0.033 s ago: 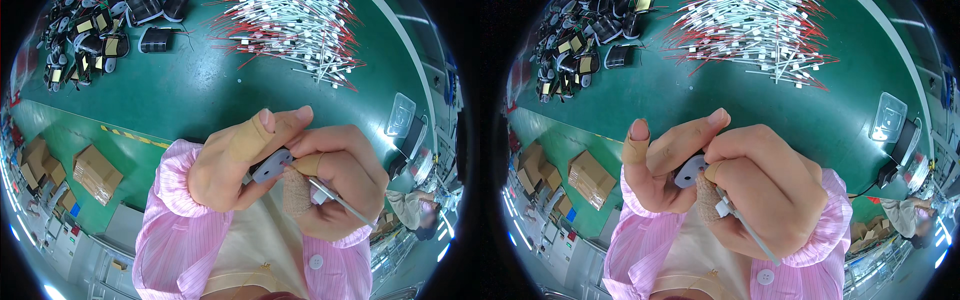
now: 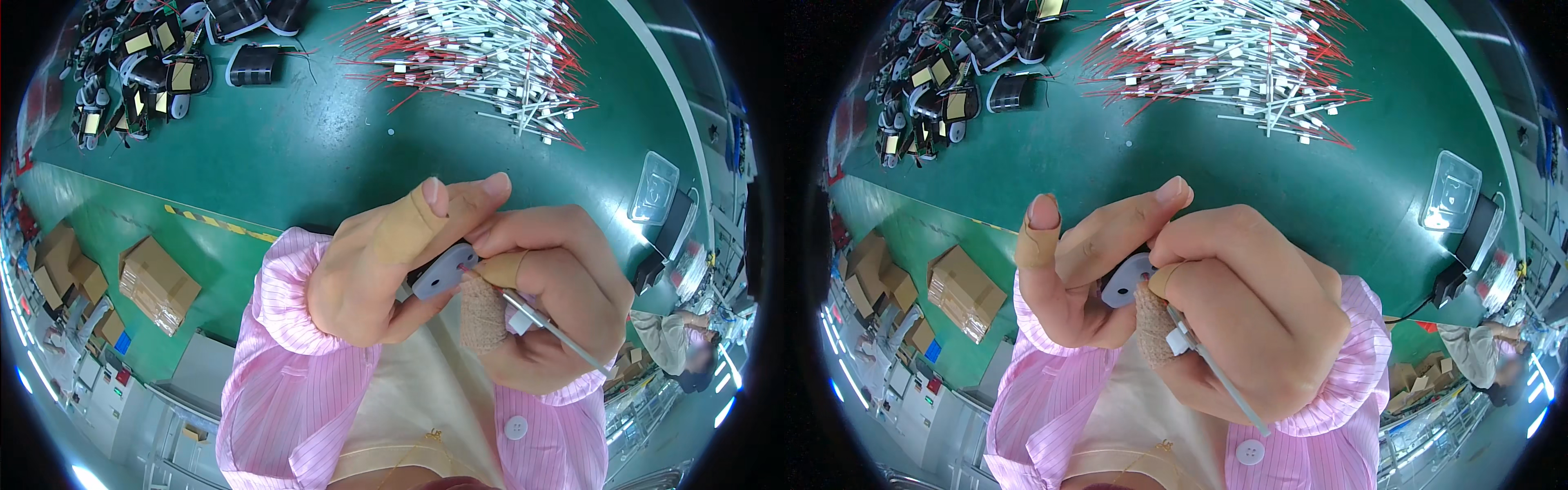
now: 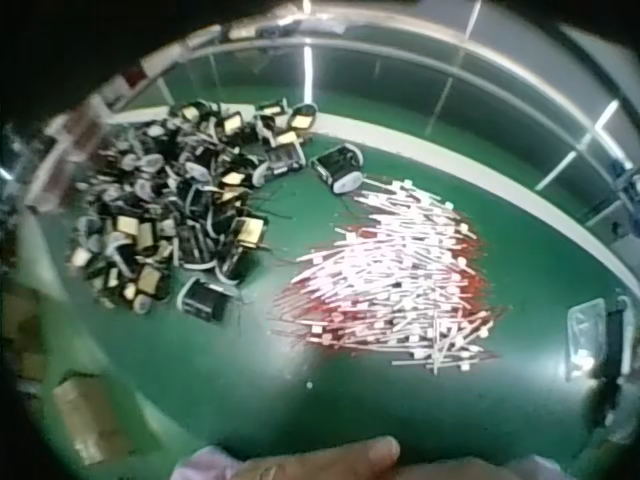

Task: The person inserts red and white wires into small grey electronic components at a factory workstation. They repeatedly pick up a component, thread the wires into the holes, and place the finished unit on the table.

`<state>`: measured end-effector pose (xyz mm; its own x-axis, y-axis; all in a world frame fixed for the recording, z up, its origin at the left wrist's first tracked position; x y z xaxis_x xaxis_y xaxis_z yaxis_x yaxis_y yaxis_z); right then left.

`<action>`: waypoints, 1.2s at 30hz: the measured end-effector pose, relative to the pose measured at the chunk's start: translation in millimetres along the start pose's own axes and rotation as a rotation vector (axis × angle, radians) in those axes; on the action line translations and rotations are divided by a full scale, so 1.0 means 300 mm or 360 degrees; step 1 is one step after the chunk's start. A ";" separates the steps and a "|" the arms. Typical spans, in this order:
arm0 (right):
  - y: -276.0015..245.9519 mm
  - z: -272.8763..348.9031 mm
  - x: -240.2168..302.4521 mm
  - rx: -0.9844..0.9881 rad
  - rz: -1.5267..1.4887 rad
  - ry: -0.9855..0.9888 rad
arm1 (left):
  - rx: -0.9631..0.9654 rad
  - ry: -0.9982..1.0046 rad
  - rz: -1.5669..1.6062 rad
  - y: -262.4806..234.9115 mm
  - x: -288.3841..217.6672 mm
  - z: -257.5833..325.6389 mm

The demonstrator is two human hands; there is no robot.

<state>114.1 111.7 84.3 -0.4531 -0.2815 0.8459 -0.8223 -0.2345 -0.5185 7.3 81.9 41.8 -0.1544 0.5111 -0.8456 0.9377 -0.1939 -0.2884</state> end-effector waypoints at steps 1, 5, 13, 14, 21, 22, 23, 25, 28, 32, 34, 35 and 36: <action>0.005 0.005 0.000 -0.0014 -0.0002 -0.0019 | -0.0006 -0.0006 -0.0017 -0.001 -0.002 0.002; 0.013 -0.006 -0.008 0.0022 0.0046 -0.0029 | -0.0006 -0.0059 0.0023 -0.012 0.014 0.008; -0.032 0.008 -0.032 0.0053 -0.0331 -0.0024 | -0.0072 -0.0257 0.0000 -0.027 0.045 0.014; -0.027 0.006 -0.033 0.0084 -0.0260 -0.0052 | -0.0081 -0.0249 -0.0034 -0.031 0.039 0.007; 0.005 0.018 -0.045 0.0025 0.0216 -0.0081 | -0.0087 -0.0301 -0.0050 -0.032 0.062 0.011; 0.016 0.021 -0.050 0.0084 0.0268 -0.0061 | -0.0070 -0.0310 -0.0084 -0.034 0.060 0.009; 0.026 0.023 -0.055 0.0143 0.0319 -0.0042 | -0.0053 -0.0320 -0.0117 -0.037 0.059 0.007; 0.031 0.026 -0.059 0.0218 0.0425 -0.0045 | -0.0060 -0.0335 -0.0136 -0.040 0.063 0.013; 0.043 0.031 -0.063 0.0301 0.0463 -0.0081 | -0.0102 -0.0427 -0.0013 -0.046 0.077 0.029; 0.042 0.029 -0.065 0.0338 0.0299 -0.0058 | -0.0022 -0.0678 0.0544 -0.039 0.105 0.058; 0.045 0.027 -0.072 0.0385 0.0205 -0.0061 | -0.0058 -0.0591 0.0816 -0.043 0.110 0.058; 0.046 0.026 -0.074 0.0408 0.0159 -0.0063 | -0.0116 -0.0455 0.0917 -0.048 0.118 0.063; 0.043 0.024 -0.077 0.0403 0.0164 -0.0049 | -0.0170 -0.0322 0.1021 -0.056 0.122 0.066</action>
<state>116.4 108.3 57.1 -0.5161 -0.3434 0.7846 -0.6584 -0.4269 -0.6199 -20.4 87.2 6.9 0.3971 0.1540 -0.9047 0.8871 -0.3173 0.3354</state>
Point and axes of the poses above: each hand's wrist, its own z-axis away from the middle knuckle, its own y-axis out of the palm, x = y × z, the point moved 8 cm from there along -z, towards the middle knuckle, and after that the axes turned 2 degrees about -x, right-handed, at the moved point
